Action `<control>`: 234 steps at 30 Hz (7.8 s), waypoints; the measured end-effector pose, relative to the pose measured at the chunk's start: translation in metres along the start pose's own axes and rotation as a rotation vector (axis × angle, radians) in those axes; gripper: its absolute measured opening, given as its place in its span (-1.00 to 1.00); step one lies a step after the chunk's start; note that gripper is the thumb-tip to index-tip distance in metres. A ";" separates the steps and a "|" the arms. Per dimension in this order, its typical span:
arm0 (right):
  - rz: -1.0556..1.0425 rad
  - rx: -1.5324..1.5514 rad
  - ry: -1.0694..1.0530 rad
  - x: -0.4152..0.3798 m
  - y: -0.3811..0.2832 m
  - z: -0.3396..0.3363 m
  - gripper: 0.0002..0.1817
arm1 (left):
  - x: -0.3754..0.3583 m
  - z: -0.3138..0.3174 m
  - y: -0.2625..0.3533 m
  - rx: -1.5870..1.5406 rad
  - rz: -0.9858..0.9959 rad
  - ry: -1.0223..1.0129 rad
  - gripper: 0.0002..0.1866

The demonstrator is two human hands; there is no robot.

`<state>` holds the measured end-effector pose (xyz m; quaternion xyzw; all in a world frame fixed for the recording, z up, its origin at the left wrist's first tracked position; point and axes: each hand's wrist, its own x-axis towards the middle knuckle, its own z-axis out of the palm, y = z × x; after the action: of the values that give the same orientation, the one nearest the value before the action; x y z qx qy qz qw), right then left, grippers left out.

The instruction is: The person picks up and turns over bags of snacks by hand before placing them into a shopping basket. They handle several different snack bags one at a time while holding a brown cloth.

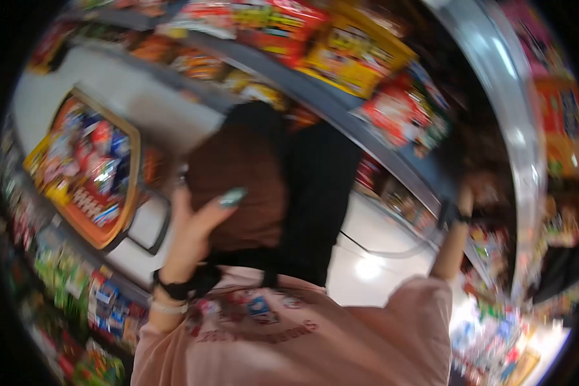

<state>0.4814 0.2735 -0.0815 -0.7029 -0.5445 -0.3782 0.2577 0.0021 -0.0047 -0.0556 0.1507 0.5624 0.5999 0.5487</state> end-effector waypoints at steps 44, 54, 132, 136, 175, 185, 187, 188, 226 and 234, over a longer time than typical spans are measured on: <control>0.574 2.082 -1.512 -0.183 -0.251 -0.277 -0.27 | 0.061 -0.235 0.070 0.563 0.580 0.345 -0.11; -0.310 1.730 -0.822 -0.148 -0.298 -0.311 -0.46 | -0.006 -0.032 0.008 0.476 0.552 -0.060 -0.24; 0.199 0.240 -0.092 -0.062 0.067 -0.093 -0.24 | -0.027 -0.043 -0.016 0.077 0.088 -0.198 -0.22; 0.230 0.154 -0.180 -0.068 0.062 -0.094 -0.32 | -0.028 -0.044 -0.017 0.067 0.085 -0.158 -0.22; 0.724 2.284 -1.340 -0.207 -0.200 -0.234 -0.50 | 0.110 -0.407 0.008 0.401 0.387 1.171 -0.41; 1.252 2.563 -1.582 -0.193 -0.226 -0.268 -0.49 | -0.002 -0.157 0.038 0.266 0.665 0.389 -0.38; 0.765 2.277 -1.676 -0.201 -0.233 -0.271 -0.54 | -0.019 -0.098 0.030 0.279 0.563 0.173 -0.36; 0.353 1.951 -1.783 -0.209 -0.233 -0.268 -0.59 | -0.025 -0.069 0.024 0.264 0.517 0.096 -0.37; 0.494 2.378 -1.588 -0.177 -0.230 -0.242 -0.18 | -0.005 -0.005 0.008 0.305 0.454 -0.069 -0.40; 0.585 2.182 -1.657 -0.139 -0.240 -0.276 -0.16 | -0.007 -0.020 -0.003 -0.333 -0.007 -0.616 -0.41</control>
<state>0.1647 0.0468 -0.0461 -0.2537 -0.3881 0.8166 0.3437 -0.0100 -0.0212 -0.0617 0.2312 0.2653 0.6080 0.7116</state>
